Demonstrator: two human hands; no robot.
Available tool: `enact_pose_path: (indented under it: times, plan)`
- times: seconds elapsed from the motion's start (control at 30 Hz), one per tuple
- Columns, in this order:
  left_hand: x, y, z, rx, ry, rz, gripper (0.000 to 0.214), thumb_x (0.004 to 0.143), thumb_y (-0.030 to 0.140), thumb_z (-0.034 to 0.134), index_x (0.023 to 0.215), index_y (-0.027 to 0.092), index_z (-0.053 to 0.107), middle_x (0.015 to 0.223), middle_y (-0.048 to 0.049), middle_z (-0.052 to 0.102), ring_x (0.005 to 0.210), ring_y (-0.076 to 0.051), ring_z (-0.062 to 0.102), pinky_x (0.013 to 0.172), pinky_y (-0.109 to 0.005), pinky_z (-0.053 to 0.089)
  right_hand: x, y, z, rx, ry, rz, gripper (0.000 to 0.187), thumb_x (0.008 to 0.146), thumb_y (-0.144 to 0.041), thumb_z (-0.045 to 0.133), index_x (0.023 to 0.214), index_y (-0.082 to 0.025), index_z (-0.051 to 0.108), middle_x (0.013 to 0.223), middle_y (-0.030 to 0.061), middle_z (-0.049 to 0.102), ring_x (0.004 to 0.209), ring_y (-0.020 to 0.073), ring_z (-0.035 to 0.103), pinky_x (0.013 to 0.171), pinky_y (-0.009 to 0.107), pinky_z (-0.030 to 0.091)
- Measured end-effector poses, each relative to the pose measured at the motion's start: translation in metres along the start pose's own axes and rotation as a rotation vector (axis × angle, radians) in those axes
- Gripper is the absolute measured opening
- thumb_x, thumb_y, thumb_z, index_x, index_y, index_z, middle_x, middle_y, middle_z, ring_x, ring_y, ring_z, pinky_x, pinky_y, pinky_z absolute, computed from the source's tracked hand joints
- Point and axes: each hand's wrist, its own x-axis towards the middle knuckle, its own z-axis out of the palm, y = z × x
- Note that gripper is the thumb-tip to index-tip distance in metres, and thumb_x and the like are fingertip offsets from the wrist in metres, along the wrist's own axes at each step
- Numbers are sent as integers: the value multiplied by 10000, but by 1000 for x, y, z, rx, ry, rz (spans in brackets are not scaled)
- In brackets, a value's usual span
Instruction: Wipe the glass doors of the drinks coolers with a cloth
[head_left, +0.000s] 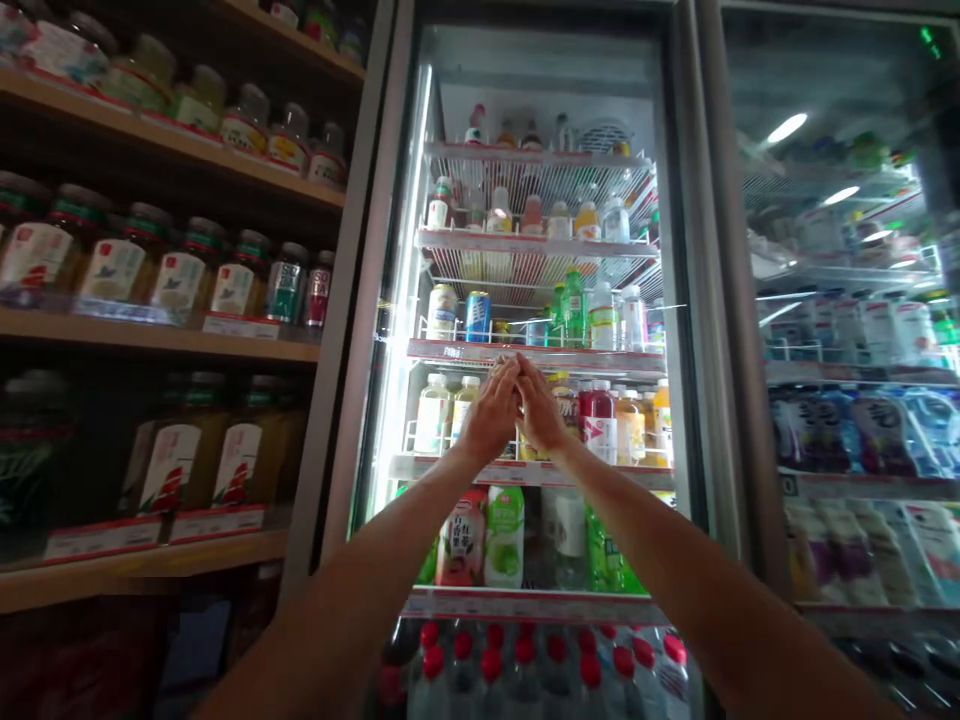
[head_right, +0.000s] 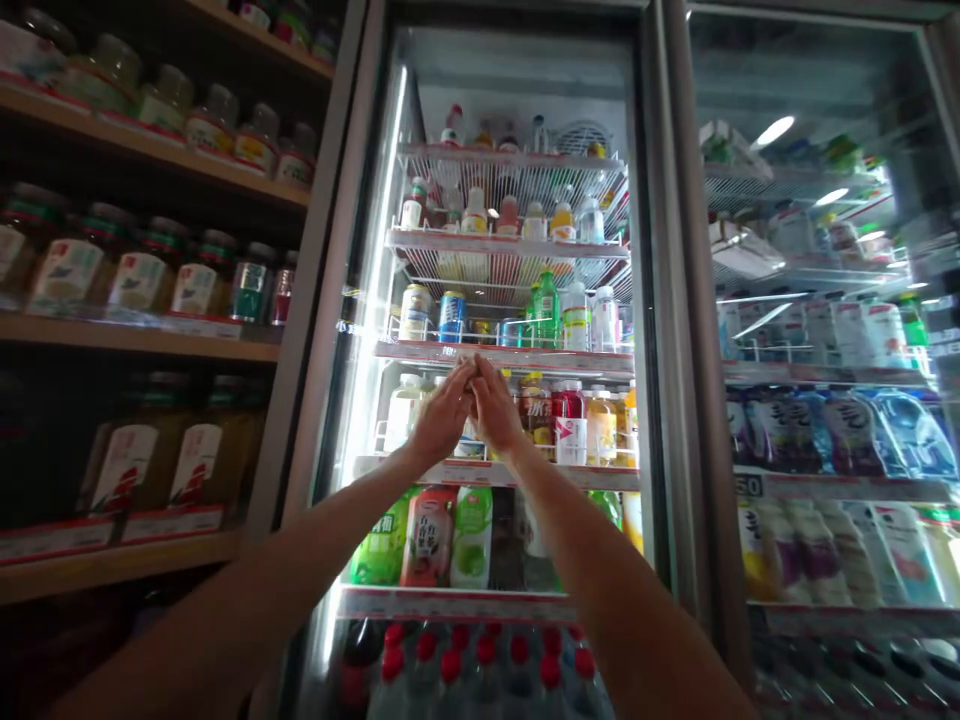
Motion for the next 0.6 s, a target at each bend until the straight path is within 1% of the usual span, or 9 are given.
enact_pose_path:
  times: [0.07,0.17,0.27,0.33,0.4,0.47,0.5,0.57,0.6]
  plan:
    - [6,10,14,-31,13,-34,451,915,251,340,1354,150,374,1399,-121,434,1322,-193,370,1082,-388,361,-11,10,-9,-10,-19,-34,450,834,-261,437,1270,-149,435,1479,135,290,1379,197,253,1081,415,334]
    - [14,24,33,96,-1,-93,485,875,344,481,1316,147,431,1442,-158,356,1356,-268,302,1110,-454,297,-32,28,-26,-136,-86,-66,548,854,-358,422,1360,-160,349,1478,141,295,1395,235,213,1105,507,237]
    - [25,36,50,211,-11,-80,460,843,358,543,1248,145,500,1458,-171,322,1373,-297,253,1119,-488,257,-50,41,-36,-292,-111,-50,519,876,-341,387,1373,-198,347,1470,111,327,1402,233,192,1118,528,141]
    - [32,33,53,247,-9,-50,373,859,329,518,1196,169,540,1445,-139,360,1369,-276,272,1118,-478,263,-58,45,-38,-354,-81,-9,479,884,-315,369,1353,-214,382,1464,95,342,1400,219,197,1120,510,128]
    - [37,15,44,261,20,-40,298,866,298,502,1144,215,572,1414,-81,421,1350,-237,319,1117,-436,285,-62,47,-38,-393,-29,68,475,887,-311,355,1350,-208,387,1464,98,340,1393,216,214,1114,498,144]
    - [39,-18,20,273,92,-97,282,853,277,510,1123,239,579,1395,-51,450,1344,-227,332,1113,-424,295,-65,49,-38,-418,25,157,485,888,-314,344,1357,-194,377,1469,111,327,1385,221,228,1106,495,163]
    - [40,-37,4,287,134,-147,312,855,261,491,1156,209,557,1402,-86,435,1357,-260,301,1110,-481,278,-67,49,-38,-426,50,197,487,888,-311,340,1358,-188,374,1469,117,324,1382,224,235,1103,495,169]
    - [41,-71,-26,321,247,-279,422,871,235,422,1272,107,443,1420,-199,367,1371,-339,238,1075,-624,218,-69,50,-38,-435,77,245,480,887,-302,338,1351,-185,385,1466,119,330,1380,228,238,1102,501,169]
    - [41,-83,-36,330,294,-332,471,873,229,409,1308,53,382,1418,-244,342,1370,-355,231,1071,-637,207,-70,49,-37,-440,81,255,474,886,-298,340,1343,-187,395,1462,118,336,1381,232,236,1101,507,166]
